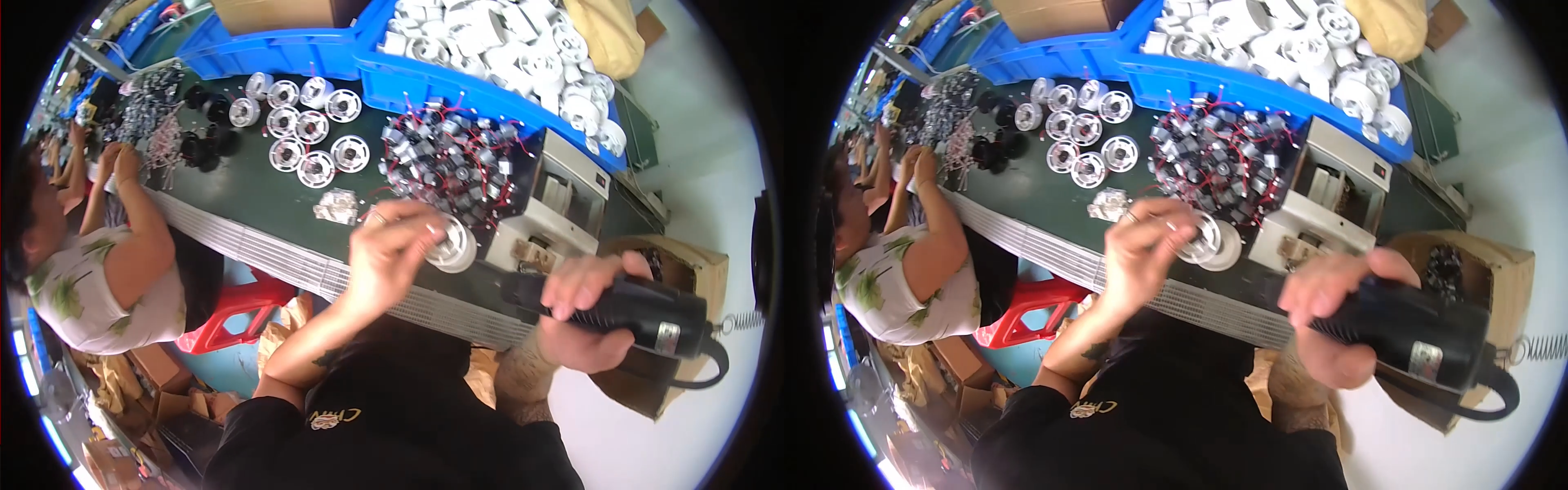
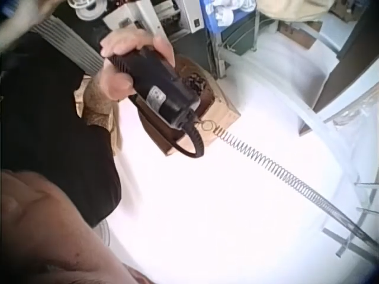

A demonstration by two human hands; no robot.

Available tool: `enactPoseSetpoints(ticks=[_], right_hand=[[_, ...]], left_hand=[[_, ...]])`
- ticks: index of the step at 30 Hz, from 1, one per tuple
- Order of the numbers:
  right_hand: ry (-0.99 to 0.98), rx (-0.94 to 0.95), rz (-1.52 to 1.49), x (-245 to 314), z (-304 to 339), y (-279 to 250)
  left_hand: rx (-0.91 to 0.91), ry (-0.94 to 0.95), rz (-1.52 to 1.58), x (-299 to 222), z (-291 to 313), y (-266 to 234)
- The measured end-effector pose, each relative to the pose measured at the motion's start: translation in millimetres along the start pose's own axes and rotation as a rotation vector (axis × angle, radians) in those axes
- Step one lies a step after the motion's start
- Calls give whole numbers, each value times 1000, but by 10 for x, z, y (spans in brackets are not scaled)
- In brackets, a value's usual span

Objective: The person assembles electronic modules by inserting them into white plastic housings and securing them with an electric screwdriver.

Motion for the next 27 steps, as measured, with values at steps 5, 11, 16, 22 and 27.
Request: enactPoseSetpoints(ticks=[5,11,16,22,27], right_hand=[[43,-94,168,126,181,-268],[95,-213,159,91,348,-290],[137,-205,54,3,390,-259],[176,-171,81,-26,423,-141],[200,-224,100,-45,433,-152]], left_hand=[[-434,-87,-422,556,-756,-1103],[-398,-65,-851,1115,-1544,-1694],[-186,185,-622,294,-1927,-822],[39,-77,-960,483,-2344,-412],[-21,-201,-429,518,-2236,-604]])
Point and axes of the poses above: each hand's wrist, its own z-axis away from the middle knuckle, its own y-axis out of the palm, x = y × z, the point moved 6 cm from there along -z, towards the middle knuckle, and after that the axes turned 4 degrees about -z, right-handed, at the moved point
